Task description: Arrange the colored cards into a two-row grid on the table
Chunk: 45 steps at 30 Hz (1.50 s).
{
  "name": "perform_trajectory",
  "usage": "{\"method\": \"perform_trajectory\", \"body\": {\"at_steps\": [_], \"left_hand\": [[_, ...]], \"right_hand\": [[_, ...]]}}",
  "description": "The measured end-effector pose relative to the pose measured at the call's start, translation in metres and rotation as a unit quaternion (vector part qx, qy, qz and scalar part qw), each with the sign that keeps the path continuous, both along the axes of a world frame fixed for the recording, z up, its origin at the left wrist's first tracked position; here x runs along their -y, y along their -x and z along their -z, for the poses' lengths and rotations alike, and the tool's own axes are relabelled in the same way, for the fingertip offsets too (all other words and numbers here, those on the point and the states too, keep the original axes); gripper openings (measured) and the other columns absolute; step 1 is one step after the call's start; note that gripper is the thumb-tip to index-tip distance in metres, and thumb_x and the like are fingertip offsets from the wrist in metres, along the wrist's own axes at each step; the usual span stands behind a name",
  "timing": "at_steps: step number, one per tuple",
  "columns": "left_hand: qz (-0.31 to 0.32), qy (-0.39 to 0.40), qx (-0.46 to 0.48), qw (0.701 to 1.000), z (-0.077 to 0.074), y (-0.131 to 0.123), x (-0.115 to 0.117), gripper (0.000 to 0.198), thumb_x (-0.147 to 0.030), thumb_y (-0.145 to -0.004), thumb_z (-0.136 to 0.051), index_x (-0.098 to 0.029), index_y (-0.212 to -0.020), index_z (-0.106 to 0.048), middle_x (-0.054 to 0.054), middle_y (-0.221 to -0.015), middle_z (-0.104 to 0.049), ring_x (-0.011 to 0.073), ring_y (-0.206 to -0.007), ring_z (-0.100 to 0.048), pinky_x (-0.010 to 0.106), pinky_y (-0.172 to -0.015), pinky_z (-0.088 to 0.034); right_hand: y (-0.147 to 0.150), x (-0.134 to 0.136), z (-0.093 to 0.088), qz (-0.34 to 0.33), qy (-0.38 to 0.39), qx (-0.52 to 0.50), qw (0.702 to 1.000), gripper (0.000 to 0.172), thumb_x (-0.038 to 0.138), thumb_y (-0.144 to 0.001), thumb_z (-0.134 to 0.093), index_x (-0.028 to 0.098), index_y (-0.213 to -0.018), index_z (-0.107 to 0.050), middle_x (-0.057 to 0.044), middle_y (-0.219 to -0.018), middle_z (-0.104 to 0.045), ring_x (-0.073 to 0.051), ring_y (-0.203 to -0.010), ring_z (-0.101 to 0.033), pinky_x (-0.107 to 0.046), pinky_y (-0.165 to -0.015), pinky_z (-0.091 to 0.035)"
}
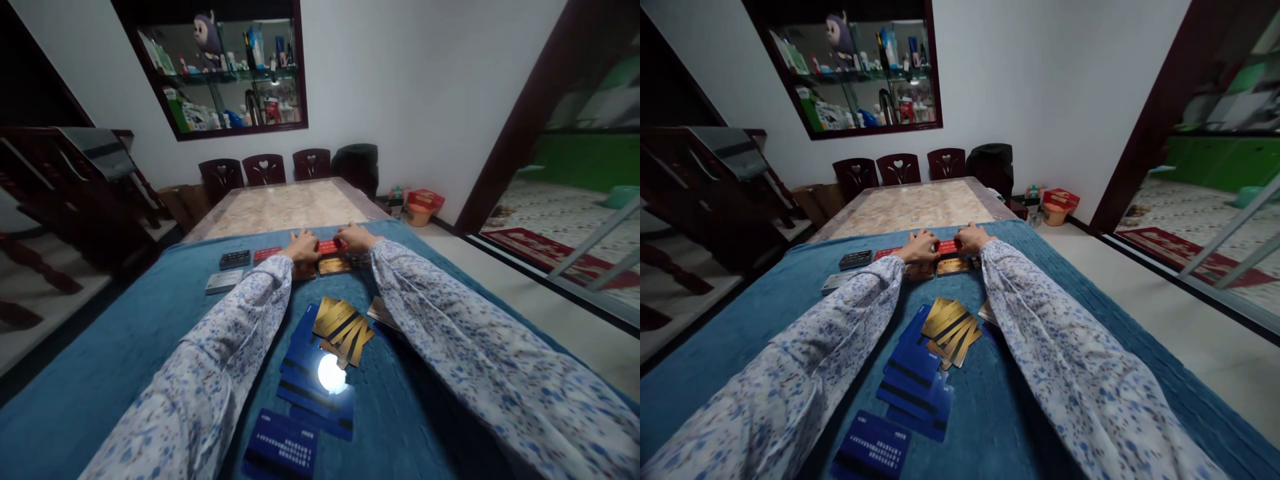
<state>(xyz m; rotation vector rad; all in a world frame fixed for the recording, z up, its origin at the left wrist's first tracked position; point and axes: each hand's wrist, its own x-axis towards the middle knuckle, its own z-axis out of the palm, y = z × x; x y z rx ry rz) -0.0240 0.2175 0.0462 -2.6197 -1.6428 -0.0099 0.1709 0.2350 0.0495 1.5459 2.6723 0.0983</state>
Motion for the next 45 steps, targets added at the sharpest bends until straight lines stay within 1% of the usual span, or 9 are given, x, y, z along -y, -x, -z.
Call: {"method": "perform_trajectory", "body": {"at_steps": [4,8,16,19,23,31,36,39,45], "left_hand": [[-0.005,0.003,-0.003,1.0,0.004,-0.003,-0.008,0.029,-0.033,-0.082,-0.06,-0.017,-0.102,-0.073,0.018,-0.123,-0.063,0.0385,-0.125,-0.043,0.06,-0.102,-0.037],[-0.019,0.01,-0.015,1.0,0.007,-0.007,-0.014,0.028,-0.031,-0.082,-0.059,-0.017,-0.103,-0.072,0.018,-0.122,-0.066,0.0378,-0.125,-0.045,0.06,-0.104,-0.036],[-0.026,0.029,-0.002,0.999,0.01,-0.009,-0.021,0.023,-0.026,-0.079,-0.061,-0.018,-0.097,-0.073,0.015,-0.116,-0.07,0.0384,-0.124,-0.047,0.061,-0.104,-0.035],[-0.025,0.033,-0.002,0.999,0.01,-0.008,-0.023,0.02,-0.025,-0.078,-0.062,-0.018,-0.094,-0.074,0.015,-0.116,-0.07,0.0391,-0.124,-0.047,0.061,-0.103,-0.036],[-0.022,0.044,-0.003,0.999,0.009,-0.008,-0.024,0.021,-0.025,-0.079,-0.062,-0.016,-0.094,-0.074,0.017,-0.118,-0.069,0.0398,-0.123,-0.047,0.062,-0.102,-0.037],[-0.023,0.044,-0.022,0.999,0.009,-0.007,-0.022,0.022,-0.027,-0.084,-0.058,-0.018,-0.097,-0.074,0.015,-0.123,-0.067,0.0358,-0.126,-0.044,0.057,-0.105,-0.036],[-0.013,0.038,-0.02,0.999,0.012,-0.006,-0.024,0.024,-0.027,-0.084,-0.059,-0.018,-0.101,-0.073,0.015,-0.124,-0.066,0.0364,-0.126,-0.044,0.058,-0.104,-0.035],[-0.009,0.033,-0.027,0.999,0.014,-0.005,-0.026,0.025,-0.027,-0.084,-0.058,-0.018,-0.103,-0.072,0.016,-0.126,-0.066,0.0359,-0.128,-0.043,0.058,-0.104,-0.036],[-0.001,0.023,-0.018,1.0,0.017,-0.002,-0.028,0.025,-0.027,-0.082,-0.06,-0.02,-0.103,-0.071,0.015,-0.121,-0.068,0.0369,-0.13,-0.042,0.058,-0.104,-0.034]], "right_hand": [[0.0,-0.011,0.006,-0.004,-0.004,0.005,1.0,0.04,0.033,-0.085,-0.064,0.027,-0.124,-0.071,-0.011,-0.138,-0.061,-0.037,-0.125,-0.047,-0.044,-0.089,-0.043],[0.0,-0.019,0.011,-0.004,0.005,0.007,1.0,0.039,0.032,-0.086,-0.063,0.025,-0.124,-0.071,-0.013,-0.138,-0.061,-0.038,-0.126,-0.046,-0.045,-0.089,-0.043],[0.002,-0.024,0.013,0.01,0.033,0.004,0.999,0.041,0.031,-0.089,-0.06,0.024,-0.128,-0.069,-0.013,-0.14,-0.061,-0.039,-0.131,-0.045,-0.048,-0.092,-0.044],[0.0,-0.026,0.013,0.014,0.034,0.005,0.999,0.041,0.032,-0.089,-0.06,0.025,-0.129,-0.069,-0.014,-0.137,-0.064,-0.039,-0.131,-0.047,-0.048,-0.093,-0.043],[-0.001,-0.028,0.013,0.01,0.04,0.014,0.999,0.042,0.032,-0.087,-0.061,0.026,-0.127,-0.07,-0.011,-0.133,-0.067,-0.037,-0.127,-0.05,-0.046,-0.093,-0.044],[0.001,-0.034,0.013,0.017,0.045,0.018,0.999,0.039,0.029,-0.082,-0.065,0.028,-0.12,-0.073,-0.01,-0.135,-0.066,-0.037,-0.124,-0.049,-0.045,-0.092,-0.044],[0.001,-0.036,0.014,0.014,0.047,0.018,0.999,0.037,0.027,-0.08,-0.065,0.028,-0.115,-0.074,-0.009,-0.129,-0.067,-0.036,-0.122,-0.051,-0.046,-0.092,-0.043],[0.002,-0.037,0.015,0.015,0.039,0.016,0.999,0.039,0.025,-0.077,-0.065,0.028,-0.115,-0.075,-0.009,-0.129,-0.068,-0.036,-0.122,-0.052,-0.046,-0.092,-0.044],[-0.001,-0.041,0.021,0.007,0.021,0.015,1.0,0.042,0.027,-0.077,-0.063,0.027,-0.117,-0.074,-0.009,-0.131,-0.067,-0.035,-0.121,-0.051,-0.044,-0.089,-0.043]]}}
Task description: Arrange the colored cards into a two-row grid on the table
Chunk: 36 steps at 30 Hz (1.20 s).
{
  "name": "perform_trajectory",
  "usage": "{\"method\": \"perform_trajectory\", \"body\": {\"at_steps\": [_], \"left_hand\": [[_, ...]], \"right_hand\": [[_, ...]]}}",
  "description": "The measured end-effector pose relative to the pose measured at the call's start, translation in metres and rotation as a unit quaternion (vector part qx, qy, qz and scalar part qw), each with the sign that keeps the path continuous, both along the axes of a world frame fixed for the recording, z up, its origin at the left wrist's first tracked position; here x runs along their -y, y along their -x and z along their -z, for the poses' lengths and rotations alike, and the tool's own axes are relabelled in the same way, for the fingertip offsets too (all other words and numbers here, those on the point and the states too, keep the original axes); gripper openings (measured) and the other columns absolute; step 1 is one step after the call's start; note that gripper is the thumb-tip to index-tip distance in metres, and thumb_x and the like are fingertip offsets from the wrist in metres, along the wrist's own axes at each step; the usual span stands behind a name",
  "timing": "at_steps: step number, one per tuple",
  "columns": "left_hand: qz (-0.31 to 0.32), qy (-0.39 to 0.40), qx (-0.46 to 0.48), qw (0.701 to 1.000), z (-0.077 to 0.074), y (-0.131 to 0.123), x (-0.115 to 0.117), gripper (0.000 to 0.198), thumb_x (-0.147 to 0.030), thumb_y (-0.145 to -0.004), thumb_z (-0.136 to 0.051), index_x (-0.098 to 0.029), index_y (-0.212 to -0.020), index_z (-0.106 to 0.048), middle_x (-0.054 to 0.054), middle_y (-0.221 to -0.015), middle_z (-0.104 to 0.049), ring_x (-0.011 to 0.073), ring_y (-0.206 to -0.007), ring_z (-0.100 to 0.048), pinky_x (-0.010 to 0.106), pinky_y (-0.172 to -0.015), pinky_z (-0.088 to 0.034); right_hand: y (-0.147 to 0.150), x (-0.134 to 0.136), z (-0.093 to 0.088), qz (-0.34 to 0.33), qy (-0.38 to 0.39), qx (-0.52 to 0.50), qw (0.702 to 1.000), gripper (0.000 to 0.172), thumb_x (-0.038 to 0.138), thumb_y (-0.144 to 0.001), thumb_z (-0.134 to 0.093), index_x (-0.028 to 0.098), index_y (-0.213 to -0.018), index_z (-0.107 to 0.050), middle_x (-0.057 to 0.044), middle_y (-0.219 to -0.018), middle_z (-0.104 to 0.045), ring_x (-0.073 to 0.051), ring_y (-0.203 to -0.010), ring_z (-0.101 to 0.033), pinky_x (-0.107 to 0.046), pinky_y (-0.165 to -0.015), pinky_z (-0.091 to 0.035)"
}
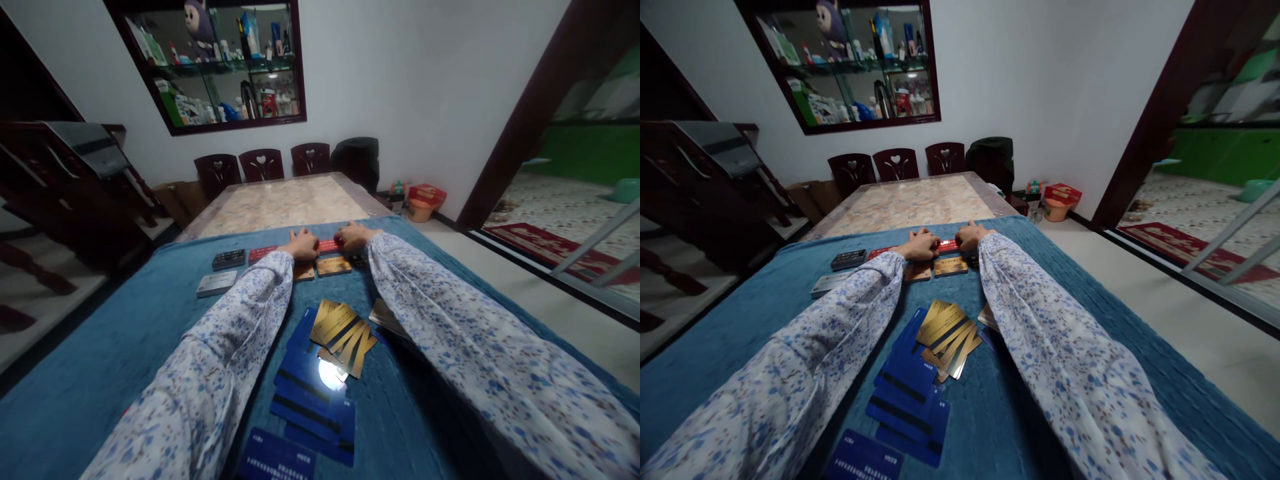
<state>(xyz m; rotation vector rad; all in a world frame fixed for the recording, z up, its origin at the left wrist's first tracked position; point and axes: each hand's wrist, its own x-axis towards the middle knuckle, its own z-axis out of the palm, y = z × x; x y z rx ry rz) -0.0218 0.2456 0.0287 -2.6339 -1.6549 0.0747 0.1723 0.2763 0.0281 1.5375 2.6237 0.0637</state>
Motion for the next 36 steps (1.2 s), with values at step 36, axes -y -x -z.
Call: {"method": "perform_trajectory", "body": {"at_steps": [36], "left_hand": [[0.033,-0.15,0.082,0.985,-0.027,0.016,0.073,0.024,-0.014,-0.09,-0.05,-0.019,-0.091,-0.074,0.014,-0.105,-0.069,0.0319,-0.118,-0.045,0.053,-0.098,-0.029]], "right_hand": [[0.013,0.08,-0.034,-0.06,-0.161,-0.133,0.976,0.031,0.025,-0.099,-0.048,0.017,-0.107,-0.077,-0.015,-0.112,-0.073,-0.029,-0.109,-0.051,-0.037,-0.082,-0.032]]}}
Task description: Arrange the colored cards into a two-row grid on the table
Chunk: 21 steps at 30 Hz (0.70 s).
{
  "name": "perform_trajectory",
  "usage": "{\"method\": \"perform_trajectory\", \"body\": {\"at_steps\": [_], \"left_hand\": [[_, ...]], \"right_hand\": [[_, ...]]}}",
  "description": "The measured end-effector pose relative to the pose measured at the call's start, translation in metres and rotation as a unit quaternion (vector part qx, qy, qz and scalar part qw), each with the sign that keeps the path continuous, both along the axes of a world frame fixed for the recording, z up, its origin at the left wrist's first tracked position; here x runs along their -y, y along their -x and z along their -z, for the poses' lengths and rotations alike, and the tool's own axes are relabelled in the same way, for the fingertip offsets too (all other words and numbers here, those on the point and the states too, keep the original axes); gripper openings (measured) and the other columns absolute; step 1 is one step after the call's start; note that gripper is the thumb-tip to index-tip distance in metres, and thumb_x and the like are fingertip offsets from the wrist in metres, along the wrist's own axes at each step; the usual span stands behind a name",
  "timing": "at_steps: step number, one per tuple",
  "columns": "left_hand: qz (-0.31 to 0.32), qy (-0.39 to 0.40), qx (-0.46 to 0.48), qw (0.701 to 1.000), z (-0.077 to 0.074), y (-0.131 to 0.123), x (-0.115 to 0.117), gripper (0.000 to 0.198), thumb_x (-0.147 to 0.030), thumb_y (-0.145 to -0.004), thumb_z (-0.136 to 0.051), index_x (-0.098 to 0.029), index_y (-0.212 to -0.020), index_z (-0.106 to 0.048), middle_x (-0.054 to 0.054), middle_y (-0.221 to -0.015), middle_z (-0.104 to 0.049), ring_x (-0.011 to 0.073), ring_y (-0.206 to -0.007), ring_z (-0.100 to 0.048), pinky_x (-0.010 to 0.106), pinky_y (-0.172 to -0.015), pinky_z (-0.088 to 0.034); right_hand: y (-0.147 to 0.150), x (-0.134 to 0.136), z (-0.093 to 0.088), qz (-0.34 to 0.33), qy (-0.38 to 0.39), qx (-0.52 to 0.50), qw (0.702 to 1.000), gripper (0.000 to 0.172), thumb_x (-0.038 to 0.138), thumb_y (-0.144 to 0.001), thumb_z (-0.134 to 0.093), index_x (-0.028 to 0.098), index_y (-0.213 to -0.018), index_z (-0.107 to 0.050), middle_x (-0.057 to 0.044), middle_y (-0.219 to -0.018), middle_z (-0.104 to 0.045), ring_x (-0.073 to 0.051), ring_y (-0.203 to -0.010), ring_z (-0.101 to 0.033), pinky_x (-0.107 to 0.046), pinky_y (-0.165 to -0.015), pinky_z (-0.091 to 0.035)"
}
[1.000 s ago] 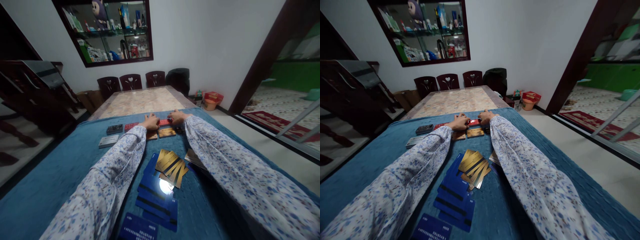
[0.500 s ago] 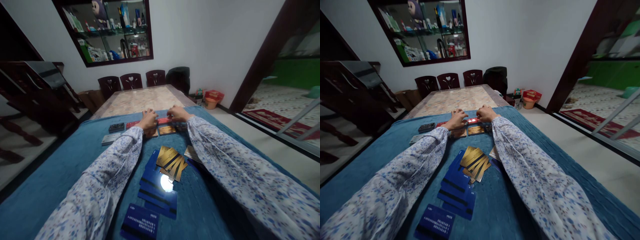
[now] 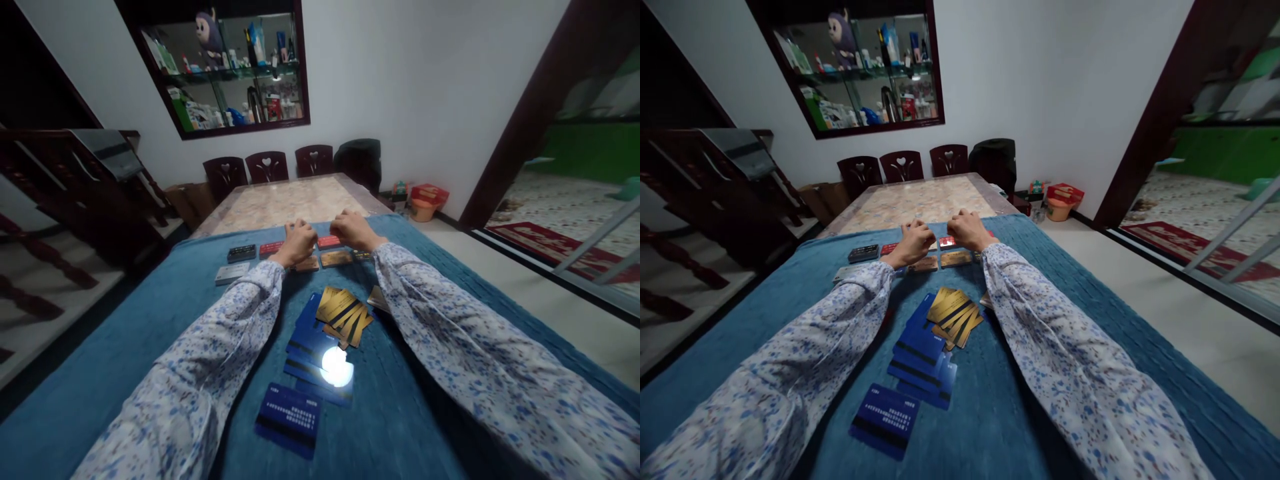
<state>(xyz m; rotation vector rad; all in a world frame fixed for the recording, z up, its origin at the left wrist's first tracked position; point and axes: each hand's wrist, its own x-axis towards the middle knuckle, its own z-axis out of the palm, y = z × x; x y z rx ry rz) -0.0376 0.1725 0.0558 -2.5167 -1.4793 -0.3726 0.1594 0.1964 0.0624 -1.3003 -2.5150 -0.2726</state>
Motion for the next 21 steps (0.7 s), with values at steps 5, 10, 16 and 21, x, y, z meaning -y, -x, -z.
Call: {"method": "perform_trajectory", "body": {"at_steps": [5,10,16,21], "left_hand": [[0.007,-0.003,0.01,1.0,-0.001,0.003,0.018,0.026,-0.013,-0.089,-0.049,-0.019,-0.092,-0.074,0.014,-0.104,-0.068,0.0317,-0.116,-0.046,0.054,-0.098,-0.029],[0.005,-0.007,0.015,1.0,0.0,0.006,0.037,0.027,-0.011,-0.089,-0.049,-0.018,-0.093,-0.074,0.014,-0.104,-0.068,0.0323,-0.118,-0.046,0.054,-0.1,-0.029],[-0.004,-0.012,0.028,1.0,0.008,0.01,0.057,0.024,-0.014,-0.091,-0.049,-0.02,-0.094,-0.073,0.012,-0.106,-0.07,0.0314,-0.119,-0.048,0.052,-0.1,-0.028],[-0.002,-0.018,0.04,0.999,0.017,0.011,0.073,0.023,-0.014,-0.091,-0.05,-0.02,-0.091,-0.072,0.011,-0.107,-0.07,0.0299,-0.119,-0.049,0.052,-0.1,-0.027]], "right_hand": [[0.002,0.019,-0.001,-0.013,-0.024,-0.017,0.999,0.031,0.023,-0.1,-0.047,0.016,-0.105,-0.076,-0.015,-0.107,-0.073,-0.028,-0.105,-0.051,-0.037,-0.08,-0.03],[0.001,0.038,0.004,-0.026,-0.038,-0.031,0.998,0.03,0.02,-0.1,-0.046,0.016,-0.102,-0.076,-0.014,-0.105,-0.073,-0.028,-0.105,-0.05,-0.037,-0.079,-0.029],[-0.007,0.06,0.011,-0.029,-0.059,-0.041,0.997,0.029,0.023,-0.101,-0.047,0.017,-0.098,-0.075,-0.013,-0.1,-0.073,-0.027,-0.103,-0.048,-0.038,-0.078,-0.028],[-0.017,0.076,0.02,-0.036,-0.073,-0.054,0.995,0.027,0.024,-0.1,-0.048,0.019,-0.093,-0.074,-0.012,-0.099,-0.072,-0.026,-0.099,-0.048,-0.037,-0.078,-0.028]]}}
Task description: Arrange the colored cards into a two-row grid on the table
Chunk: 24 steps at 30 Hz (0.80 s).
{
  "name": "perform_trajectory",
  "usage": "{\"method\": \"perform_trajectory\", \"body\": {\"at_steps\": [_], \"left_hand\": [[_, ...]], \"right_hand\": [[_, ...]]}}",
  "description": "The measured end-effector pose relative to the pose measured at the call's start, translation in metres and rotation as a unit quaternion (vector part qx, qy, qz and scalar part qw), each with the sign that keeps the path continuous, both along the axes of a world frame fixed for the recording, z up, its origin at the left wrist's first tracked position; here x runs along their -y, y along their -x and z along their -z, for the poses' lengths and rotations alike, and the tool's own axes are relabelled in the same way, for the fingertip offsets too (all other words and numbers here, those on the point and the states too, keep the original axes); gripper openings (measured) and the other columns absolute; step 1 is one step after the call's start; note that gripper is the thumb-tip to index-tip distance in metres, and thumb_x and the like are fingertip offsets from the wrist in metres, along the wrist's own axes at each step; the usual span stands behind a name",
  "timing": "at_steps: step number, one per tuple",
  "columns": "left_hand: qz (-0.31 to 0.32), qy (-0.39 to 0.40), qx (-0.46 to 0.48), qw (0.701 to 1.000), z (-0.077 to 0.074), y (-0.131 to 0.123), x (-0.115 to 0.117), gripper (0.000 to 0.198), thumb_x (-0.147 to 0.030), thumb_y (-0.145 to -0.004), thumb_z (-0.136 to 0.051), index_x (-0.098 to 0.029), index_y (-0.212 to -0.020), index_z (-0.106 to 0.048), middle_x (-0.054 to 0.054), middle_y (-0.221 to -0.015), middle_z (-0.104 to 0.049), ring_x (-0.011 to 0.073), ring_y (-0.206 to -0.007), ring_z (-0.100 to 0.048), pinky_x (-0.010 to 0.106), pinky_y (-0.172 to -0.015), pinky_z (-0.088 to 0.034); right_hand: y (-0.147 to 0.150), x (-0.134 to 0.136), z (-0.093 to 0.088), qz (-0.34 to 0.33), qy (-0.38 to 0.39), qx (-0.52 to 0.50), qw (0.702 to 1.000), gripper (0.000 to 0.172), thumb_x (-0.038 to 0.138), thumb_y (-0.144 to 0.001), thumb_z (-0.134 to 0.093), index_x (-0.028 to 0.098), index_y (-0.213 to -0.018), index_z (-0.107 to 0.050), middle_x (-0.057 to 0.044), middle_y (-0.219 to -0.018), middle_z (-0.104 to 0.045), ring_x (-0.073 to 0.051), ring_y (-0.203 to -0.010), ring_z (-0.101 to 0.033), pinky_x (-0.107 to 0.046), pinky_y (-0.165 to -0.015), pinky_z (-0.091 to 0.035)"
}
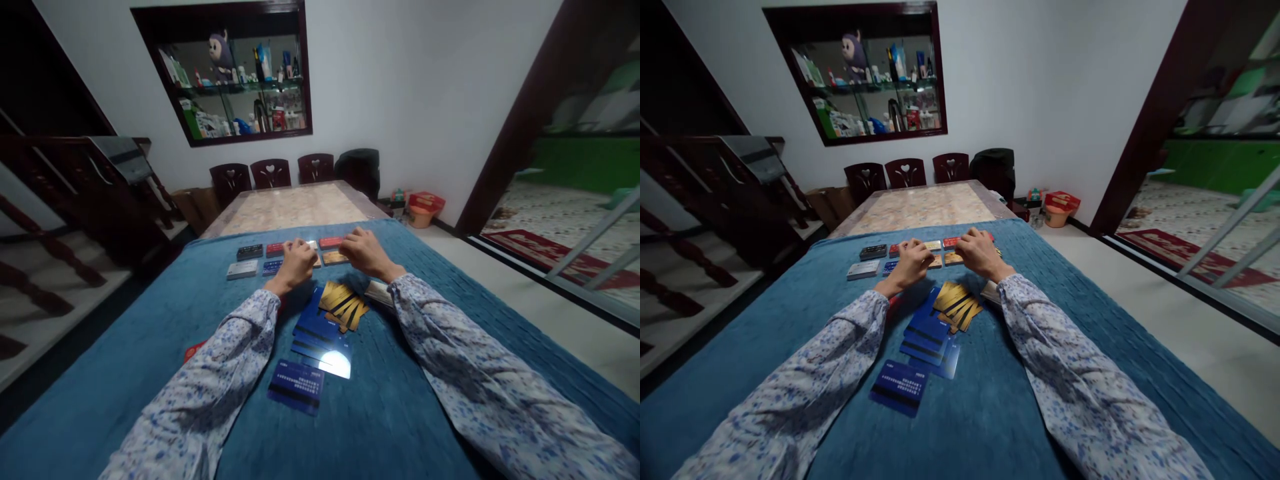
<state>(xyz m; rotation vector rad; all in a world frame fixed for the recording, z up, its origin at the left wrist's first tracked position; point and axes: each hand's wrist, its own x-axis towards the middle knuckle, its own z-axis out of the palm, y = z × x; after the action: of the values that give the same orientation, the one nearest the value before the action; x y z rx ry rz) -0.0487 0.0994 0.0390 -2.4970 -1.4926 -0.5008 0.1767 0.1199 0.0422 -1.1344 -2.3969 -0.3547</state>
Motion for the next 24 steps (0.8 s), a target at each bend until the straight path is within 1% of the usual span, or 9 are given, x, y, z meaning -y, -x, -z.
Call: {"method": "perform_trajectory", "body": {"at_steps": [5,10,14,16,19,24], "left_hand": [[-0.003,0.002,0.02,1.0,0.006,-0.006,0.019,0.023,-0.015,-0.092,-0.051,-0.022,-0.093,-0.072,0.01,-0.106,-0.071,0.0288,-0.117,-0.05,0.052,-0.103,-0.026],[0.014,0.004,0.025,1.0,0.014,-0.015,0.038,0.024,-0.012,-0.09,-0.05,-0.022,-0.095,-0.071,0.009,-0.107,-0.071,0.0283,-0.119,-0.05,0.052,-0.104,-0.027],[0.027,0.009,0.011,1.0,0.021,-0.02,0.051,0.024,-0.011,-0.089,-0.051,-0.022,-0.096,-0.071,0.01,-0.11,-0.07,0.0298,-0.123,-0.049,0.054,-0.106,-0.026],[0.027,0.015,0.008,0.999,0.022,-0.022,0.058,0.023,-0.013,-0.09,-0.051,-0.022,-0.098,-0.071,0.011,-0.109,-0.07,0.0306,-0.124,-0.049,0.056,-0.107,-0.025],[0.028,0.025,0.01,0.999,0.021,-0.024,0.068,0.022,-0.018,-0.092,-0.052,-0.022,-0.102,-0.071,0.011,-0.11,-0.07,0.0314,-0.124,-0.049,0.058,-0.108,-0.025],[0.039,0.036,0.0,0.999,0.021,-0.028,0.078,0.022,-0.024,-0.093,-0.055,-0.021,-0.107,-0.072,0.013,-0.114,-0.07,0.033,-0.125,-0.048,0.061,-0.11,-0.025]], "right_hand": [[-0.009,0.013,0.016,-0.011,-0.013,-0.004,1.0,0.028,0.024,-0.101,-0.048,0.02,-0.091,-0.073,-0.011,-0.095,-0.072,-0.027,-0.104,-0.049,-0.038,-0.081,-0.029],[-0.017,0.028,0.033,-0.021,-0.018,-0.005,1.0,0.029,0.026,-0.102,-0.048,0.02,-0.09,-0.073,-0.01,-0.091,-0.072,-0.025,-0.097,-0.05,-0.038,-0.081,-0.03],[-0.023,0.038,0.041,-0.031,-0.016,-0.007,0.999,0.031,0.028,-0.102,-0.047,0.021,-0.089,-0.073,-0.01,-0.09,-0.071,-0.025,-0.098,-0.05,-0.039,-0.083,-0.031],[-0.025,0.04,0.043,-0.037,-0.009,-0.009,0.999,0.028,0.027,-0.101,-0.049,0.022,-0.09,-0.074,-0.01,-0.093,-0.071,-0.026,-0.099,-0.05,-0.039,-0.085,-0.032],[-0.027,0.041,0.048,-0.06,0.005,-0.009,0.998,0.022,0.026,-0.098,-0.053,0.023,-0.099,-0.075,-0.011,-0.101,-0.072,-0.027,-0.103,-0.05,-0.04,-0.088,-0.033],[-0.026,0.038,0.053,-0.105,0.037,-0.004,0.994,0.024,0.032,-0.096,-0.057,0.023,-0.11,-0.074,-0.012,-0.112,-0.07,-0.028,-0.108,-0.048,-0.042,-0.09,-0.035]]}}
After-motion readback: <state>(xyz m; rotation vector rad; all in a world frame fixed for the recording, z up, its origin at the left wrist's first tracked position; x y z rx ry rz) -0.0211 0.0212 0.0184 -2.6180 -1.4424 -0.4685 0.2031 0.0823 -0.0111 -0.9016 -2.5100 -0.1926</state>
